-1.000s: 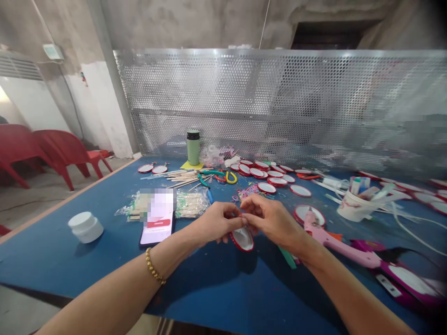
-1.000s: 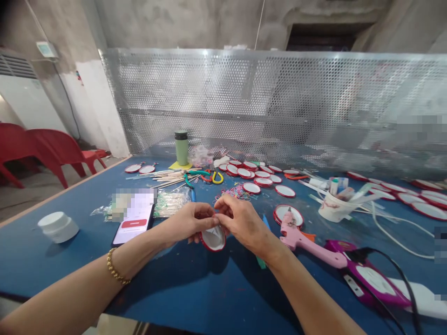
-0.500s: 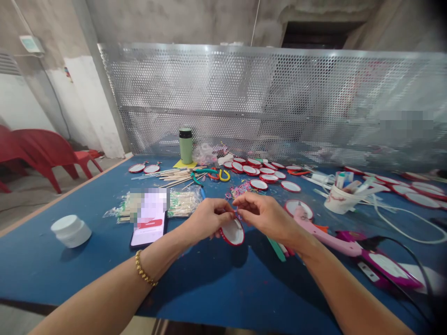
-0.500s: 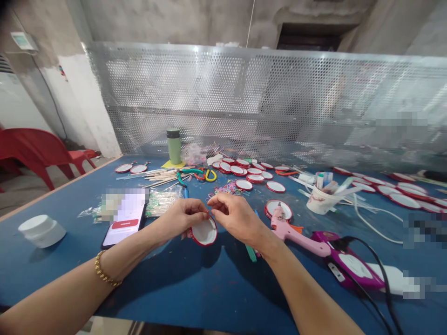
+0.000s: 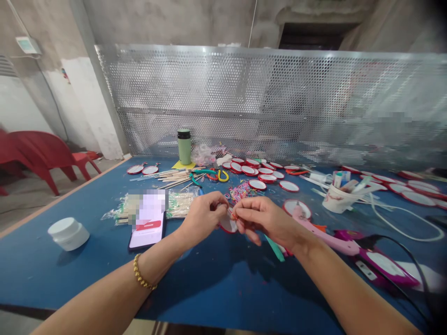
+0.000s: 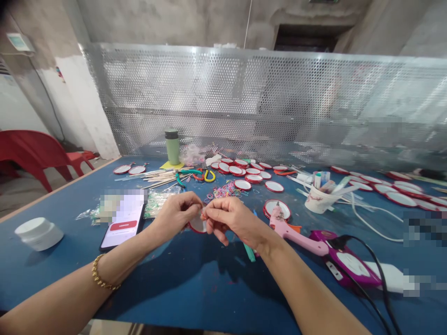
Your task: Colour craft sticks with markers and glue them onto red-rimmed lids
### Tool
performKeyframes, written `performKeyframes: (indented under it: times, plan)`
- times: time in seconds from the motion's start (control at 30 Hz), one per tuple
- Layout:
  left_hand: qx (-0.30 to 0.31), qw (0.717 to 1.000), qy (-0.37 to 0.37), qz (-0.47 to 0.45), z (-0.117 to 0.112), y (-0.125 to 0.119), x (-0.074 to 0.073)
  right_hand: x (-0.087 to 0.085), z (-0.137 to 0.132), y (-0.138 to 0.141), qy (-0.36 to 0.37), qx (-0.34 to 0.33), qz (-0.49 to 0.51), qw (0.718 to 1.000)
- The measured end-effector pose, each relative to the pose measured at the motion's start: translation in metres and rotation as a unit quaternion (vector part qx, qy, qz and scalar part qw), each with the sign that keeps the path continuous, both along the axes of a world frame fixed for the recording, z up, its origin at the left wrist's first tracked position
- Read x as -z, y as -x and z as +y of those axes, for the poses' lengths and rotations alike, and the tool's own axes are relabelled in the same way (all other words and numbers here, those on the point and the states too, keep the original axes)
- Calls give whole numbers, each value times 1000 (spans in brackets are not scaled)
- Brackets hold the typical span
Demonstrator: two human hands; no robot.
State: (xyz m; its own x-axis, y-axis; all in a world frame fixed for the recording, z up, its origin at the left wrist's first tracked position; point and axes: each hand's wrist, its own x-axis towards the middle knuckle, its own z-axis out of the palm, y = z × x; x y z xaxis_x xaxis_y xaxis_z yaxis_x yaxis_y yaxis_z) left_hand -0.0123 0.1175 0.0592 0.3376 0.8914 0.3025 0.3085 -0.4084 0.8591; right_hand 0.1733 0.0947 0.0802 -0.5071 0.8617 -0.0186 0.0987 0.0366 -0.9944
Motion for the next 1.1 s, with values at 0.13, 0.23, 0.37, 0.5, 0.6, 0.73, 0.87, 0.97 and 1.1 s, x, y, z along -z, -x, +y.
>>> performKeyframes:
  times: [0.13, 0.23, 0.37, 0.5, 0.6, 0.73, 0.87, 0.97, 1.1]
  plan:
    - [12, 999, -29, -26, -3, -1, -4, 0, 1, -6, 16, -10, -32, 999]
    - [62, 995, 22, -70, -7, -1, -5, -3, 2, -12, -5, 28, -20, 999]
    - [63, 989, 56, -119, -6, -1, -3, -11, 4, -21, -52, 104, -2, 993]
    - [37, 987, 86, -130, -2, -1, 1, -14, 8, -23, -103, 176, -79, 976]
    - [60, 977, 164, -119, -2, -2, 3, -12, 11, -22, -103, 174, -134, 970]
    - [87, 963, 242, -82, -3, -2, 5, -8, 13, -24, -133, 163, -188, 959]
    - [62, 972, 224, -42, -2, -1, 7, -4, 15, -26, -178, 110, -234, 950]
    - [33, 982, 176, -59, 0, 0, 8, -3, 13, -22, -199, 87, -284, 934]
    - [43, 985, 153, -66, 2, 1, 9, -3, 6, -10, -237, 84, -339, 907]
